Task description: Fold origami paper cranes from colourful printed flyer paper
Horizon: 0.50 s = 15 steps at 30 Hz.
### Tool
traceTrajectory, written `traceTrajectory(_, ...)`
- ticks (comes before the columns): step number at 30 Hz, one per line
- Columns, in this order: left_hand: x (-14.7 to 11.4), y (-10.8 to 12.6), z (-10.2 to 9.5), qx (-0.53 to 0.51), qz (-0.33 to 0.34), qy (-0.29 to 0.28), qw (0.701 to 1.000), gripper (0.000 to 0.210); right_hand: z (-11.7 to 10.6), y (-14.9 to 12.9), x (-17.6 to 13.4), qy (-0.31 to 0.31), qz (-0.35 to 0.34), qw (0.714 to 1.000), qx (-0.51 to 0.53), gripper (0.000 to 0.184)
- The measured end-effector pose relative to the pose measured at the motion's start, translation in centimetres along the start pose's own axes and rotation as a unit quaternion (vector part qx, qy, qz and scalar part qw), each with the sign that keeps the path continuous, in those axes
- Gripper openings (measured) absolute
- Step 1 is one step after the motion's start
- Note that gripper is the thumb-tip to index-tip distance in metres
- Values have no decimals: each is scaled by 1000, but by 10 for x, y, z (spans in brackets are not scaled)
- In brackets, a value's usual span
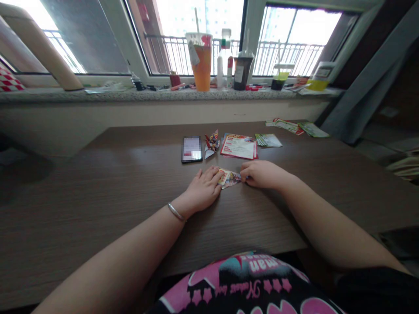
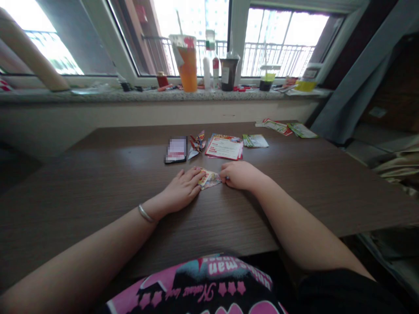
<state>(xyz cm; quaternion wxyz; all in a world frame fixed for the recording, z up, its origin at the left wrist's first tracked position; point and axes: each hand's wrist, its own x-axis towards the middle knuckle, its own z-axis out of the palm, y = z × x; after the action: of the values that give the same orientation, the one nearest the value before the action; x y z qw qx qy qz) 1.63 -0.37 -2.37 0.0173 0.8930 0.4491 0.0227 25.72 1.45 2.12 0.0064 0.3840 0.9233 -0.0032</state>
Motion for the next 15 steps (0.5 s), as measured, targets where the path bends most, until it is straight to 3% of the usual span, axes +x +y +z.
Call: traceTrajectory(15, 0, 1, 0, -2, -7, -1, 1000, 53, -8, 15, -10, -28, 92, 995, -20, 18)
